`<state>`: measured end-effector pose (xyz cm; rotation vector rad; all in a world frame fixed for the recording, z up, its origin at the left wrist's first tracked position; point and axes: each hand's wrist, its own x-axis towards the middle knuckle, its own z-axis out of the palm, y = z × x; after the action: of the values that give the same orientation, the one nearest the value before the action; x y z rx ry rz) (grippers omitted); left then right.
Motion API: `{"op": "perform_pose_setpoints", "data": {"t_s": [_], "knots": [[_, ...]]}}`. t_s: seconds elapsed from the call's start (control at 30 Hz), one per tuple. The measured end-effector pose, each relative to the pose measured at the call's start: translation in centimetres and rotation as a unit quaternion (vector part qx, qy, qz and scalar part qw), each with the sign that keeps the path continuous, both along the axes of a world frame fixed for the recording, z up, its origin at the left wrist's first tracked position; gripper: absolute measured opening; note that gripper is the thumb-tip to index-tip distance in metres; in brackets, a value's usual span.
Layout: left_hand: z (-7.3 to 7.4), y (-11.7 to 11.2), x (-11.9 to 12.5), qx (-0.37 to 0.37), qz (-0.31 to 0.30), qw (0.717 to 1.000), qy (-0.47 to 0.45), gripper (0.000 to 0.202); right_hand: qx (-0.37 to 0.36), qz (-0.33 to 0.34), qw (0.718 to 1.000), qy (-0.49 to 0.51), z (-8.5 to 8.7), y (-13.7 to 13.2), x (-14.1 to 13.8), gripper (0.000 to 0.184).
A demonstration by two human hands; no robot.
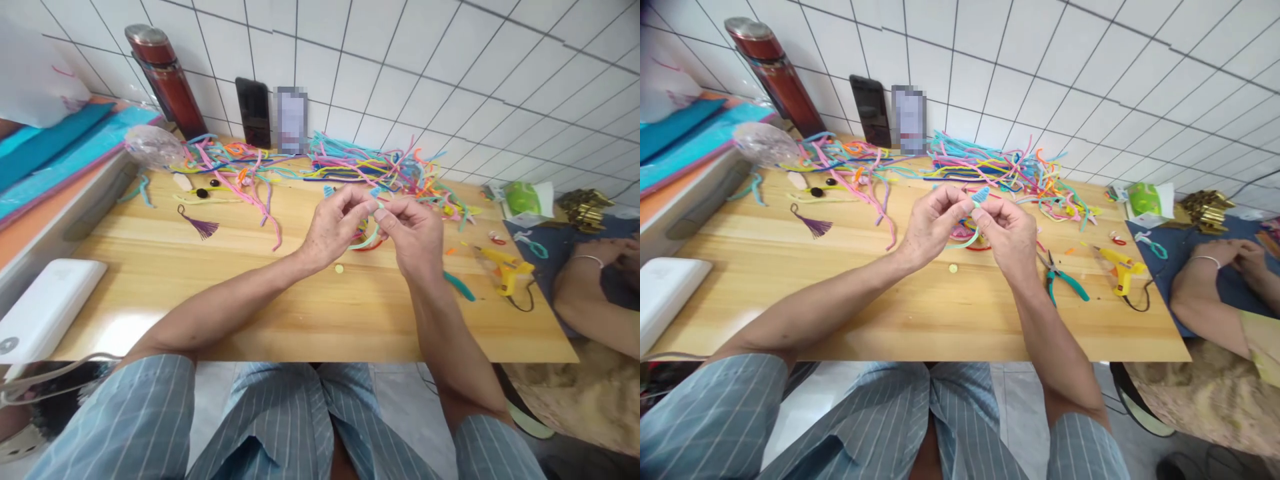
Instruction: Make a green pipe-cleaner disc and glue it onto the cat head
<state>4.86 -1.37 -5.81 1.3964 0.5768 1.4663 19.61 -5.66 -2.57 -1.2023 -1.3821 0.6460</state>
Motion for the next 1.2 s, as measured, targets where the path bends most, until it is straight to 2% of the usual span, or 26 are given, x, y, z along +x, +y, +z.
{"op": "perform_pose_setpoints", "data": {"t_s": [0.17,0.37,0.47,0.53,0.67,0.73,0.87,1.03,1.2], "knots": [[0.1,-2.2,0.8,-0.048,-0.022,0.997,-0.060,0.037,0.017,-0.036,0.999,0.032,-0.6,-2.1,-0.8,0.038],[0.7,-4.0,1.0,-0.041,-0.065,0.996,-0.043,0.038,0.021,-0.072,0.997,-0.002,0.5,-5.0,-0.6,0.041],[1.5,-4.1,0.5,0.000,-0.108,0.994,0.019,0.034,0.011,-0.083,0.994,-0.074,1.3,-6.7,0.5,0.042],[2.1,-4.3,-0.1,0.055,-0.115,0.988,0.082,0.022,0.016,-0.087,0.987,-0.135,1.7,-7.8,1.2,0.042],[2.5,-5.5,-1.4,0.133,-0.061,0.975,0.168,0.018,0.028,-0.081,0.974,-0.208,2.0,-9.3,1.4,0.039],[2.0,-6.7,-1.9,0.135,-0.030,0.976,0.168,0.020,0.011,-0.068,0.978,-0.195,1.7,-9.9,0.9,0.040],[0.0,-9.2,-2.1,0.095,0.013,0.988,0.118,0.023,-0.028,-0.057,0.991,-0.121,0.4,-10.8,-0.6,0.044],[-2.1,-11.0,-1.6,-0.017,0.032,0.999,0.031,0.033,-0.057,-0.048,0.997,-0.029,-1.5,-11.0,-2.5,0.046],[-3.3,-11.9,-1.6,-0.104,0.069,0.991,-0.045,0.033,-0.082,-0.044,0.996,0.011,-2.8,-10.2,-4.3,0.034]]}}
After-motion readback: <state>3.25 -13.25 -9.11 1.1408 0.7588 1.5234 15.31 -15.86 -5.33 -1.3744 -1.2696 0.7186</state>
